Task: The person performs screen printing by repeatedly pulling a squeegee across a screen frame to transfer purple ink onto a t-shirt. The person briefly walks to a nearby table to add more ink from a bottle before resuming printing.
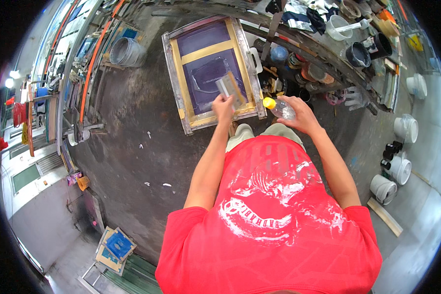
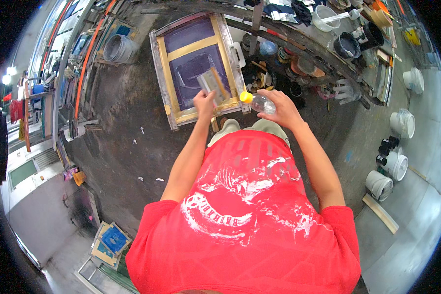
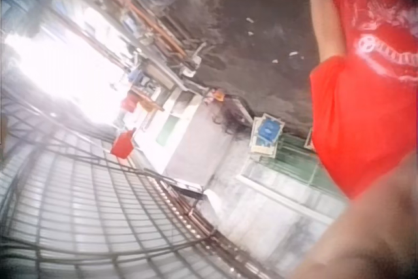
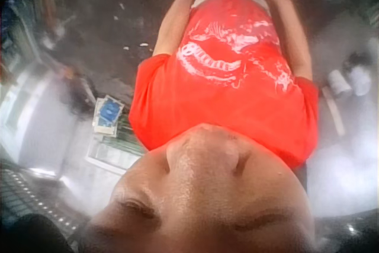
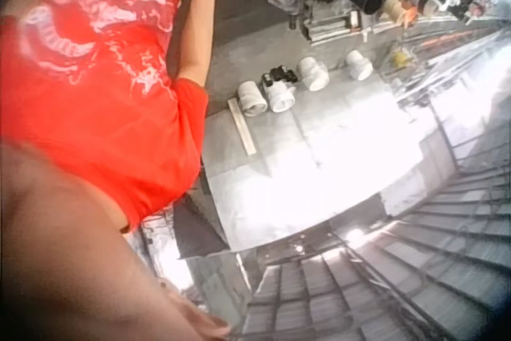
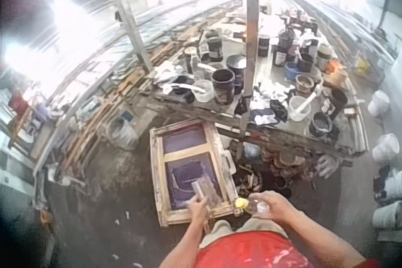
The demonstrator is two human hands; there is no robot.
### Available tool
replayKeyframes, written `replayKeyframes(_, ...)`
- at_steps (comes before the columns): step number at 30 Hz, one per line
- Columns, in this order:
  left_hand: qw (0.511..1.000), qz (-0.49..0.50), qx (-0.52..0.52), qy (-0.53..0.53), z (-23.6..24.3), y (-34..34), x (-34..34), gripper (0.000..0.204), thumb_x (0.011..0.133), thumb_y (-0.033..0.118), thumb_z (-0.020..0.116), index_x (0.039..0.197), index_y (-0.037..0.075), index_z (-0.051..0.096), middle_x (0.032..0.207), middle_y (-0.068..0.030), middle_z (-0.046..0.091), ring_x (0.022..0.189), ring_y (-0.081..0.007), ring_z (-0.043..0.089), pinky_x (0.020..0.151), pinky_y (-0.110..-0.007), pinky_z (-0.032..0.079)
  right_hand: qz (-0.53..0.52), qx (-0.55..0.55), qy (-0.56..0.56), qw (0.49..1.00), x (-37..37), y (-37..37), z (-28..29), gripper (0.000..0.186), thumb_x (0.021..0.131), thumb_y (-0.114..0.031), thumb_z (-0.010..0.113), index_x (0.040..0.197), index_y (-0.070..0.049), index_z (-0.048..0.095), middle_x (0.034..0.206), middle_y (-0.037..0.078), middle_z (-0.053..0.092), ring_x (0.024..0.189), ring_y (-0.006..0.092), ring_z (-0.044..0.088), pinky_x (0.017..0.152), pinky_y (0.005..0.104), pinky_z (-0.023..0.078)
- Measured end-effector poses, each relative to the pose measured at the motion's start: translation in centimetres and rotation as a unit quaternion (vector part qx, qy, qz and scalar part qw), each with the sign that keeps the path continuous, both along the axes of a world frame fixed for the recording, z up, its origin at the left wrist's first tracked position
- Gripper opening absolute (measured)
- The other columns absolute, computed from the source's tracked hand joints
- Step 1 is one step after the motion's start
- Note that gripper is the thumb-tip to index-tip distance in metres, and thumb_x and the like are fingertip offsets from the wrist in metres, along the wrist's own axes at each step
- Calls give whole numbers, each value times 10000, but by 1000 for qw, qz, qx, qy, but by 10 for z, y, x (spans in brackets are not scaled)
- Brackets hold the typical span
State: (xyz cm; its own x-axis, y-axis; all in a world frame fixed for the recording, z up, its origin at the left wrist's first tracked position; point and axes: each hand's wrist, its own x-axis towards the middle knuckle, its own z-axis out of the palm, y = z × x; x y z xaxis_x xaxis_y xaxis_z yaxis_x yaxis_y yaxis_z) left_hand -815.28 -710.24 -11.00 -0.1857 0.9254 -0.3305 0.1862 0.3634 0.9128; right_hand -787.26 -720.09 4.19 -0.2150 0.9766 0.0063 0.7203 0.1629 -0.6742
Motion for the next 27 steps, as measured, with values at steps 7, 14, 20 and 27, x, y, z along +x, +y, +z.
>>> replayKeyframes(7, 988, -45, 65, 131, -1, -8, -19, 221, 754, 217, 751, 745, 19, 652, 621, -65, 633, 574, -115, 538, 558, -347, 446, 142, -37, -167, 975, -20, 63, -20, 695, 674, -412, 815, 1268, -169, 549, 1030, 116, 555, 1021, 320, 580, 857, 435, 485)
replayKeyframes(14, 983, 16, 99, 153, 36, -4, -97, 204, 809, 195, 754, 810, 9, 671, 630, -34, 621, 568, -91, 540, 545, -314, 431, 259, -40, -411, 873, -52, 119, -58, 689, 590, -368, 846, 1215, -210, 604, 1103, 84, 587, 1057, 257, 593, 836, 424, 468)
replayKeyframes(20, 992, 54, 85, 71, 49, -12, -112, 258, 834, 206, 771, 925, -26, 706, 744, -27, 675, 653, -70, 561, 602, -268, 446, 288, 3, -496, 819, -119, 147, -75, 389, 690, -304, 790, 1052, -202, 692, 1030, 13, 647, 1052, 204, 602, 835, 386, 449)
replayKeyframes(27, 987, 117, 109, 14, 40, -17, -128, 206, 859, 155, 743, 925, -34, 692, 777, -11, 676, 667, -50, 552, 610, -265, 447, 303, 112, -471, 821, -157, 149, -91, 158, 847, -200, 619, 886, -147, 762, 910, 31, 668, 936, 240, 638, 691, 447, 489)
